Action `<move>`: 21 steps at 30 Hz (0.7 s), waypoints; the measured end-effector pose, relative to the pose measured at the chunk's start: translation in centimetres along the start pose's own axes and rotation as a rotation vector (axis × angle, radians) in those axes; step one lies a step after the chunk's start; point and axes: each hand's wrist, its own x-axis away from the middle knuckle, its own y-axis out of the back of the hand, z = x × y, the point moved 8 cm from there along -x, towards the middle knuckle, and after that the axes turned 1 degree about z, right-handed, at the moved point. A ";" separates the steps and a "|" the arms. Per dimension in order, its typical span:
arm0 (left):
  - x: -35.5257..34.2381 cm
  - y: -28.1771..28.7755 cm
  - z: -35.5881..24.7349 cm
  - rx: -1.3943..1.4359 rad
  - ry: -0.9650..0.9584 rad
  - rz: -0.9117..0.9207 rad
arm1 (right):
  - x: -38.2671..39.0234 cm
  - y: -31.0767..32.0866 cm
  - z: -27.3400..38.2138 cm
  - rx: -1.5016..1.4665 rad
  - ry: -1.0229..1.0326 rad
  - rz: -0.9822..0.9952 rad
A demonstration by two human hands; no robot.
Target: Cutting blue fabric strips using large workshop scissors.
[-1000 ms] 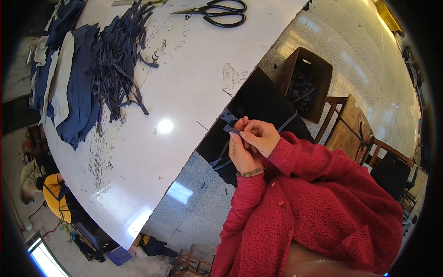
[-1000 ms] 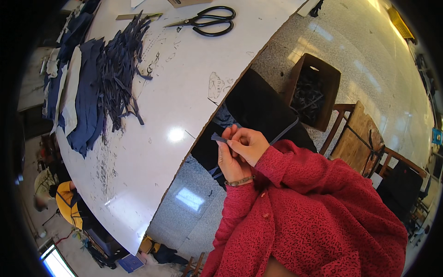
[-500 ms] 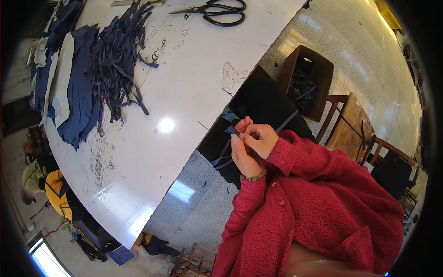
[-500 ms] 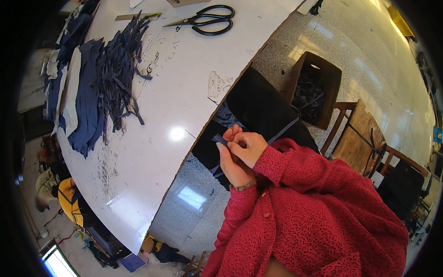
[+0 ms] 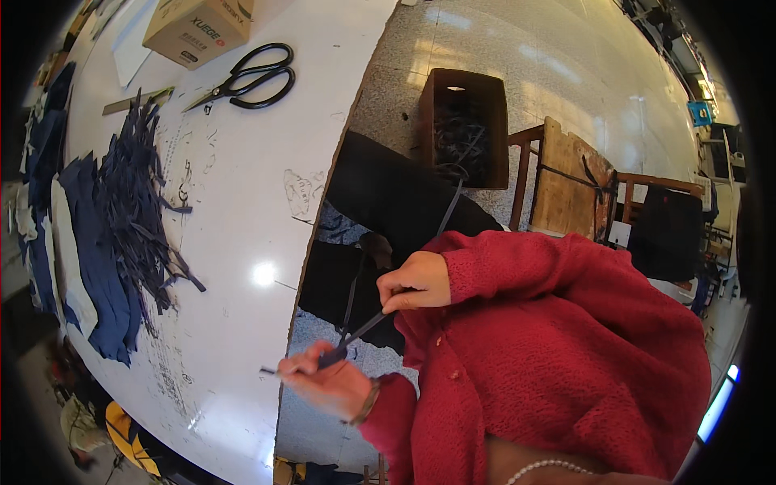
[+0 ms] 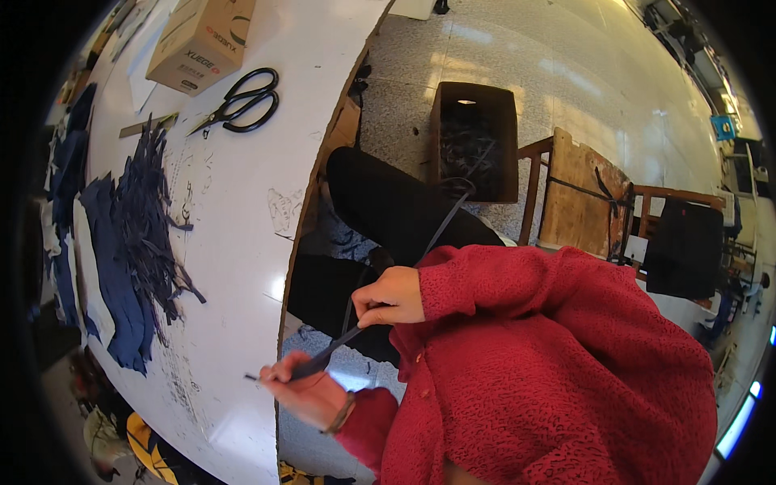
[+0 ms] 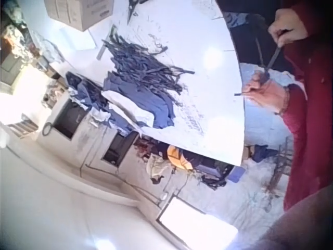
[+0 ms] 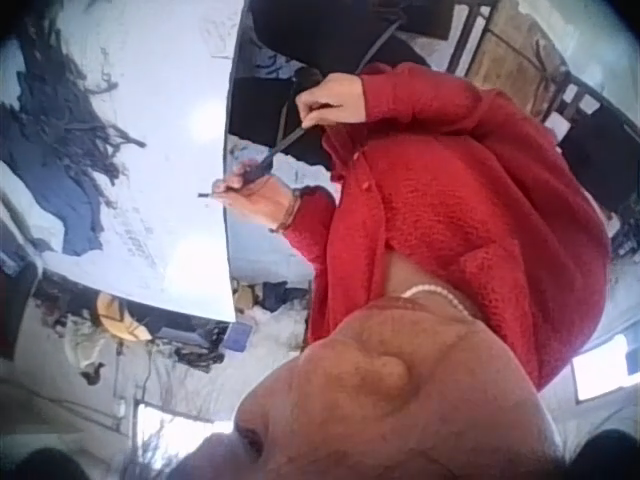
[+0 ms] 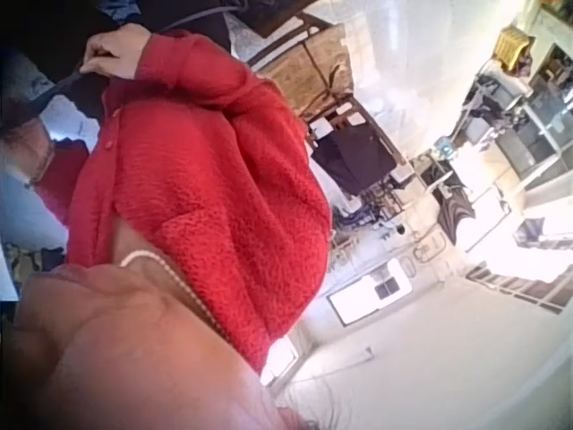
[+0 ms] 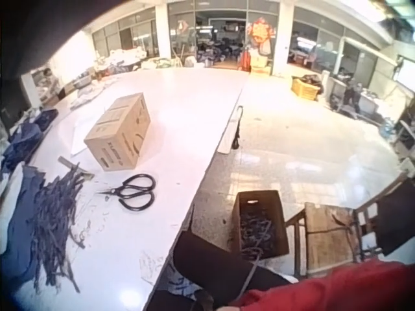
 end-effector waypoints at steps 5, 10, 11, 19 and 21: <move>-3.2 14.6 -13.0 0.326 0.036 0.036 | 4.0 2.3 -2.3 0.015 0.002 0.072; -0.9 15.2 -22.8 -0.138 -0.308 -0.278 | 5.9 7.5 -4.8 0.071 -0.144 0.222; -0.4 14.2 -24.0 -0.291 -0.400 -0.317 | 5.8 8.9 -3.9 0.081 -0.205 0.251; 3.1 -0.2 -7.1 -0.803 -0.146 -0.100 | -0.9 1.9 7.9 0.390 0.208 0.275; 3.5 -1.4 -1.0 -0.701 0.110 -0.007 | -1.7 -2.5 9.3 0.492 0.288 0.343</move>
